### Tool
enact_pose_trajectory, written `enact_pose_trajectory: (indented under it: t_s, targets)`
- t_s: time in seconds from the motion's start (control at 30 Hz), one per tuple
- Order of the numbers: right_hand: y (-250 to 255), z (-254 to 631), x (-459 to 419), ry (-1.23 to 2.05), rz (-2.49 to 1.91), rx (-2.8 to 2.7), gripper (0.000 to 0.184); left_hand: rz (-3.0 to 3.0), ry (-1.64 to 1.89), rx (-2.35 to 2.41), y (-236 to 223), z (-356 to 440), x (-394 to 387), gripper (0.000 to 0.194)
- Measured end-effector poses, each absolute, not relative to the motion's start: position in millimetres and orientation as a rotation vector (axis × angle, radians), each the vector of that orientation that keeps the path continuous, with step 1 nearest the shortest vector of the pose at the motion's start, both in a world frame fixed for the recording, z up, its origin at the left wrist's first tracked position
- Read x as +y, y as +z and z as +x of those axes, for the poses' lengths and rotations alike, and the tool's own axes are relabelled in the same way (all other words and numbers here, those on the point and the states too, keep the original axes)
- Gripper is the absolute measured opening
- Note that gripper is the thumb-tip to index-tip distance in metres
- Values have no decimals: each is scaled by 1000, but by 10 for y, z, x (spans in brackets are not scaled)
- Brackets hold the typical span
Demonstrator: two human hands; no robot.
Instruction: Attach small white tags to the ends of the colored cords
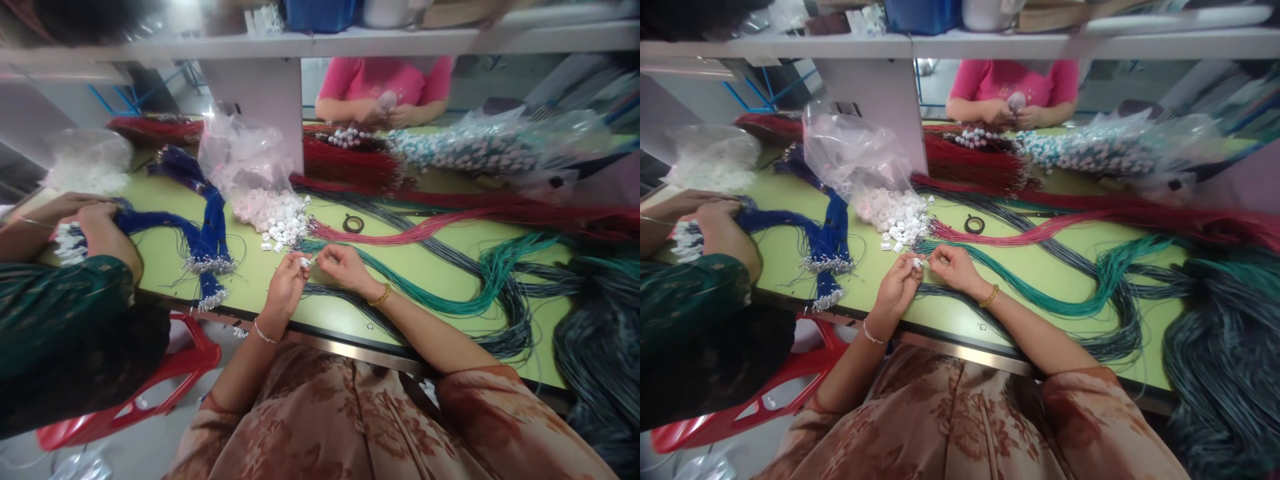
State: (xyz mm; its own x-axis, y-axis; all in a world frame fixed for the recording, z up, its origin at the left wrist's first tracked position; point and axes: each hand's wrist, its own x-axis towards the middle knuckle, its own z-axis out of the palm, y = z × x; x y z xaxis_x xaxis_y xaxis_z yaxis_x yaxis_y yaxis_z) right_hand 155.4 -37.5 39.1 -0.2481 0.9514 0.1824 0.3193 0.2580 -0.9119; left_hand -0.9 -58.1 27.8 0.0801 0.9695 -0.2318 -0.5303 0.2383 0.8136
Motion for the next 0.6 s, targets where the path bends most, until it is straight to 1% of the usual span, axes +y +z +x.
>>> enact_pose_trajectory:
  t_s: [0.17,0.33,0.43,0.6]
  targets:
    - [350,1562,-381,914,-1205,-1796,16,646,1252,878,266,2,-573,10]
    - [327,1522,-416,894,-1217,-1836,17,708,1290,915,242,58,-591,15]
    - [302,1520,-434,872,-1196,-1901,21,749,1290,982,220,95,-595,20]
    - [287,1563,-414,843,-1158,-2028,25,665,1287,1005,152,135,-548,21]
